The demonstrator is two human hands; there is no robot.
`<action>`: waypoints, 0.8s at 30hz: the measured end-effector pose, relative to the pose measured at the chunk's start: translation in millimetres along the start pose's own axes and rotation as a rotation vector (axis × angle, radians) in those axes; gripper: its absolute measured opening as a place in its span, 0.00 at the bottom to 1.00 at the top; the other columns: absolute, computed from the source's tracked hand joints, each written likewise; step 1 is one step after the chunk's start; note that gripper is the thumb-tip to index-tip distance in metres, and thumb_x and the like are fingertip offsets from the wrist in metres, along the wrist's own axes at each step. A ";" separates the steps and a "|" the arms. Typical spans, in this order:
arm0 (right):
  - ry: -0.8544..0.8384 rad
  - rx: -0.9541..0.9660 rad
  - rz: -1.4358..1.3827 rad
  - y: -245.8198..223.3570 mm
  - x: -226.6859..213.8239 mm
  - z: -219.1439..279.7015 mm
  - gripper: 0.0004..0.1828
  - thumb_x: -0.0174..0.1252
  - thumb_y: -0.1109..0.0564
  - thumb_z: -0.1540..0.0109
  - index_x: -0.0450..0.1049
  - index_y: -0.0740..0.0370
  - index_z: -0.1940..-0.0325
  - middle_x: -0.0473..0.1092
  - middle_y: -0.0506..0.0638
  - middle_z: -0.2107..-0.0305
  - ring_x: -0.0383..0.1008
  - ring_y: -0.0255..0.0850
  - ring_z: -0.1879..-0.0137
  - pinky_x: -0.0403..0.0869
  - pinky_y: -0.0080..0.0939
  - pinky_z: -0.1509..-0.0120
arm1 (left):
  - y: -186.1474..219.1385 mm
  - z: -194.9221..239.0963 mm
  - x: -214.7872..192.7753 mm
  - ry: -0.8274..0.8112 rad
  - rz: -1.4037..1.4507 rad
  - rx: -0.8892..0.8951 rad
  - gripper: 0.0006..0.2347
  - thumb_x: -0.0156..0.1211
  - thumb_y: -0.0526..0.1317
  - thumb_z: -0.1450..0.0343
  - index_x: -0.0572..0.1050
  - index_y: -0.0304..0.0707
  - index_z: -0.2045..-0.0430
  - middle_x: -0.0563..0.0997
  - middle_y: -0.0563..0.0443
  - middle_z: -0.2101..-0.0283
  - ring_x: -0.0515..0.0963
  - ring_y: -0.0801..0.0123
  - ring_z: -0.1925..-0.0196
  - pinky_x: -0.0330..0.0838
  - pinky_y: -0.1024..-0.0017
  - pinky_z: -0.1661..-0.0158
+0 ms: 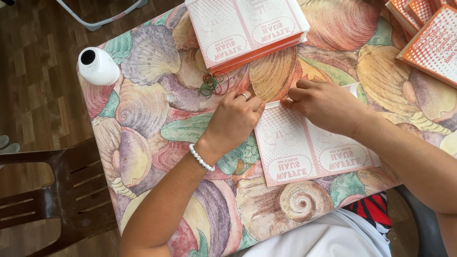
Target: Folding and stacking paper bags on a table at a manual packaging station.
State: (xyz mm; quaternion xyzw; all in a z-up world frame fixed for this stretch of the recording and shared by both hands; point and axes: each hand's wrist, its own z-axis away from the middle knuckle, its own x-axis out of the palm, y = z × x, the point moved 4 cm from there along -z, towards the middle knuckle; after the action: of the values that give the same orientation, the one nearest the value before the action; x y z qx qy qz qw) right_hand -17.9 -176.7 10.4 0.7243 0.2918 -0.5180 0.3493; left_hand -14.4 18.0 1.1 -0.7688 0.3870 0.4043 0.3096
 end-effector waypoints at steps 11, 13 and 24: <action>-0.041 0.022 0.035 -8.7 -17.6 -5.0 0.08 0.57 0.60 0.35 0.79 0.52 0.55 0.70 0.44 0.73 0.71 0.38 0.62 0.76 0.38 0.54 | 6.6 0.7 -0.3 -0.079 -0.041 -0.005 0.09 0.61 0.32 0.29 0.82 0.38 0.81 0.77 0.52 0.77 0.79 0.63 0.68 0.74 0.53 0.53; -0.055 0.017 0.044 -8.2 -14.4 -5.7 0.08 0.57 0.60 0.36 0.79 0.52 0.55 0.70 0.43 0.73 0.71 0.38 0.61 0.76 0.38 0.54 | 6.6 0.5 0.0 -0.079 -0.051 -0.008 0.08 0.61 0.33 0.29 0.82 0.38 0.81 0.77 0.52 0.76 0.79 0.63 0.67 0.73 0.52 0.51; -0.082 0.039 0.107 -14.4 -21.5 -10.2 0.17 0.58 0.60 0.38 0.77 0.45 0.46 0.70 0.42 0.72 0.70 0.37 0.62 0.75 0.37 0.54 | 12.1 -6.7 -11.0 -0.114 -0.089 -0.043 0.09 0.60 0.34 0.27 0.83 0.37 0.78 0.80 0.50 0.73 0.82 0.62 0.63 0.70 0.43 0.45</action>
State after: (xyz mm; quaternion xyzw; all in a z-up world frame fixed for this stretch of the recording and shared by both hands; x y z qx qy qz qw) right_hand -29.9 -161.4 30.2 0.7235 0.2280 -0.5335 0.3741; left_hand -26.1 10.3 11.8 -0.7674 0.3256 0.4413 0.3322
